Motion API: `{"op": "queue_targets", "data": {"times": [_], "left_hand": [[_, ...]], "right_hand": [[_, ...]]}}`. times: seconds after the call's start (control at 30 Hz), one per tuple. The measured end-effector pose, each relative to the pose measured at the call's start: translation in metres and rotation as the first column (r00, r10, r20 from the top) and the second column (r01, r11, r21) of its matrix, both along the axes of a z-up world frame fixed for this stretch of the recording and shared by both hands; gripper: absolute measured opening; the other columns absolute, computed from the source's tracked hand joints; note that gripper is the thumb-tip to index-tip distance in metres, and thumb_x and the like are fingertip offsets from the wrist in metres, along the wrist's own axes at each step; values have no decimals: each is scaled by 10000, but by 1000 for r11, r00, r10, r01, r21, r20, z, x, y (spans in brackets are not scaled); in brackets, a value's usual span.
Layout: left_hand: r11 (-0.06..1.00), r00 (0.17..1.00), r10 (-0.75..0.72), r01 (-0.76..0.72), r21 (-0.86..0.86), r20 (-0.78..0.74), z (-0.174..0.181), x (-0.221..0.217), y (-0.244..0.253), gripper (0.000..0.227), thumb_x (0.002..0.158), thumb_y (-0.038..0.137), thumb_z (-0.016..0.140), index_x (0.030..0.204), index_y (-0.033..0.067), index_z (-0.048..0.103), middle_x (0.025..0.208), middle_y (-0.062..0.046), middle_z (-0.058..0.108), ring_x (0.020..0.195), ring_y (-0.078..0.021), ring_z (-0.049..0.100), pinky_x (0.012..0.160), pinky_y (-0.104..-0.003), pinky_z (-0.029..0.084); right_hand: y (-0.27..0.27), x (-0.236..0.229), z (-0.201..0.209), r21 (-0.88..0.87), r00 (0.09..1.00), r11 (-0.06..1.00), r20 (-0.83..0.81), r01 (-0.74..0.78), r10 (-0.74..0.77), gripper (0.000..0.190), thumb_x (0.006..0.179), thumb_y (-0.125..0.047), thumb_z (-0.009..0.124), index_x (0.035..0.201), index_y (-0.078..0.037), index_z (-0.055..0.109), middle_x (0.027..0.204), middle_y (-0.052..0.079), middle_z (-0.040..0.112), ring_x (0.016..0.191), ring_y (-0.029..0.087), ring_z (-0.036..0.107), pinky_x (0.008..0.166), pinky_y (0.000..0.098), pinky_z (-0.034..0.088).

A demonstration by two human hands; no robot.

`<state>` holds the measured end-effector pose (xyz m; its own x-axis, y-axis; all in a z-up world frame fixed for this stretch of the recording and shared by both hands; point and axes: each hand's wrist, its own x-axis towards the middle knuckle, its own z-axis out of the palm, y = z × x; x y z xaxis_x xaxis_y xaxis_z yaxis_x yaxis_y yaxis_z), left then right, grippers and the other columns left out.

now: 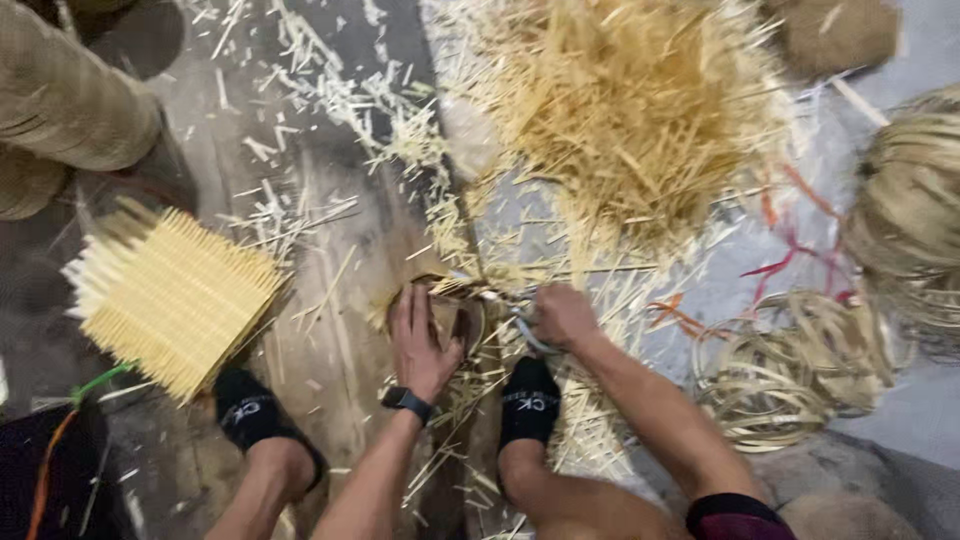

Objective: The person trims bamboo strips using scissors and attaches them to a circular bamboo frame to form the base of a basket.

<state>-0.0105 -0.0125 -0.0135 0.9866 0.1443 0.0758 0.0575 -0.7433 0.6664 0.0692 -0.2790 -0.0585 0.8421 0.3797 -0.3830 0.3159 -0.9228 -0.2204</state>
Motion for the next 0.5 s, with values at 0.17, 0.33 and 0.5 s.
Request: {"op": "queue_targets", "data": {"times": [0.17,0.33,0.5], "left_hand": [[991,995,81,-86,-99,-59,12,1,-6,1080,656,218,854,1573,61,304,1439,-219,500,1348,-442,445,1154,-504,357],[996,997,-44,38,-83,-69,8,3,9,1098,627,162,836,1580,46,302,1446,-234,497,1310,-445,462,1117,-502,389],[988,984,-110,93,-123,-140,5,8,18,1050,578,146,833,1537,138,406,1422,-168,541,1295,-411,485,1127,-479,405]], "right_hand": [[0,-1,20,71,991,997,135,-15,5,446,754,-391,741,984,-15,674,888,213,660,860,380,664,707,520,550],[32,14,38,-198,992,980,-126,-23,-3,431,873,-381,643,1083,-7,610,907,177,599,828,293,607,765,449,531],[7,11,42,-188,975,980,-220,-62,19,551,871,-466,635,1184,-16,588,1008,183,590,956,298,595,818,442,511]]}}
